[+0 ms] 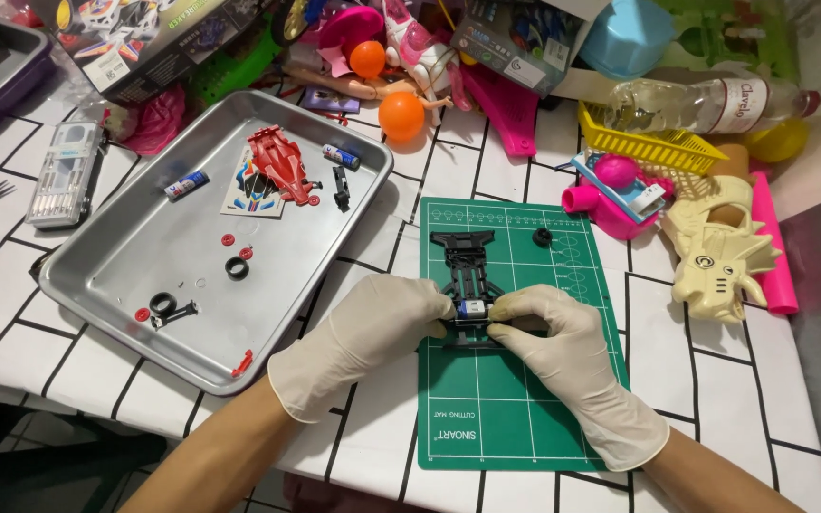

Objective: The person assembles a black plastic toy chassis on a green cutting mat, picking up small parts from a metal tray and attaching them to the main body. They handle various components including wheels and a red plastic piece, fitting them together by hand.

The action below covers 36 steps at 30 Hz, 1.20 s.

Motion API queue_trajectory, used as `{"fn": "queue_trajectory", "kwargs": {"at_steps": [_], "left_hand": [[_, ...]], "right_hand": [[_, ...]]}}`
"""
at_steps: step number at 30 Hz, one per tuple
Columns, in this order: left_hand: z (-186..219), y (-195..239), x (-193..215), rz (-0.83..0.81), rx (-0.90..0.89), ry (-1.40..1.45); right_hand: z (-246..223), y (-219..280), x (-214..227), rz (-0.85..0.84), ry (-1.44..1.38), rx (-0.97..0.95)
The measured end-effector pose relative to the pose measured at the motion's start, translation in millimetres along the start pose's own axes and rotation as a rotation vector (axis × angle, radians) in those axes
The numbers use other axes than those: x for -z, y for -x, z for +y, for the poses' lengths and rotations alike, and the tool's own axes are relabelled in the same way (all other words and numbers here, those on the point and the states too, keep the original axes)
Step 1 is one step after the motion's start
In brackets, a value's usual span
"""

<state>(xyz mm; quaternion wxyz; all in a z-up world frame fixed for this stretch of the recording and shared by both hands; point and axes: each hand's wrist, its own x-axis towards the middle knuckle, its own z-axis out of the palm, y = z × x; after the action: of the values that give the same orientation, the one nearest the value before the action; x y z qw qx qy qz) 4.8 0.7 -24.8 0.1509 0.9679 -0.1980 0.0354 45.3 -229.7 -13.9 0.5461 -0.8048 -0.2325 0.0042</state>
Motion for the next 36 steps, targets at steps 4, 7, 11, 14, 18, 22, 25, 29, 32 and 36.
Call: {"fn": "queue_trajectory", "kwargs": {"at_steps": [4, 7, 11, 14, 18, 22, 25, 29, 32, 36], "left_hand": [[7, 2, 18, -0.053, 0.051, 0.058], [9, 4, 27, -0.067, 0.092, 0.098], [6, 3, 26, -0.108, 0.142, 0.044], [5, 1, 22, -0.094, 0.13, 0.031], [8, 1, 25, -0.068, 0.108, 0.053], [9, 2, 23, -0.056, 0.072, -0.002], [6, 1, 17, -0.047, 0.086, -0.008], [5, 2, 18, -0.036, 0.055, -0.023], [7, 3, 22, -0.027, 0.047, -0.014], [3, 1, 16, -0.02, 0.039, -0.035]], "right_hand": [[1, 1, 2, 0.004, -0.015, -0.006], [1, 1, 2, 0.005, -0.022, -0.008], [4, 2, 0, 0.019, -0.031, 0.005], [1, 1, 2, 0.013, -0.026, 0.017], [2, 0, 3, -0.001, -0.016, 0.037], [-1, 2, 3, -0.007, -0.009, 0.024], [1, 2, 2, -0.008, -0.012, 0.036], [-1, 3, 1, -0.003, -0.035, 0.074], [-1, 2, 1, 0.001, -0.026, 0.089], [-2, 2, 1, 0.001, -0.025, 0.101]]}}
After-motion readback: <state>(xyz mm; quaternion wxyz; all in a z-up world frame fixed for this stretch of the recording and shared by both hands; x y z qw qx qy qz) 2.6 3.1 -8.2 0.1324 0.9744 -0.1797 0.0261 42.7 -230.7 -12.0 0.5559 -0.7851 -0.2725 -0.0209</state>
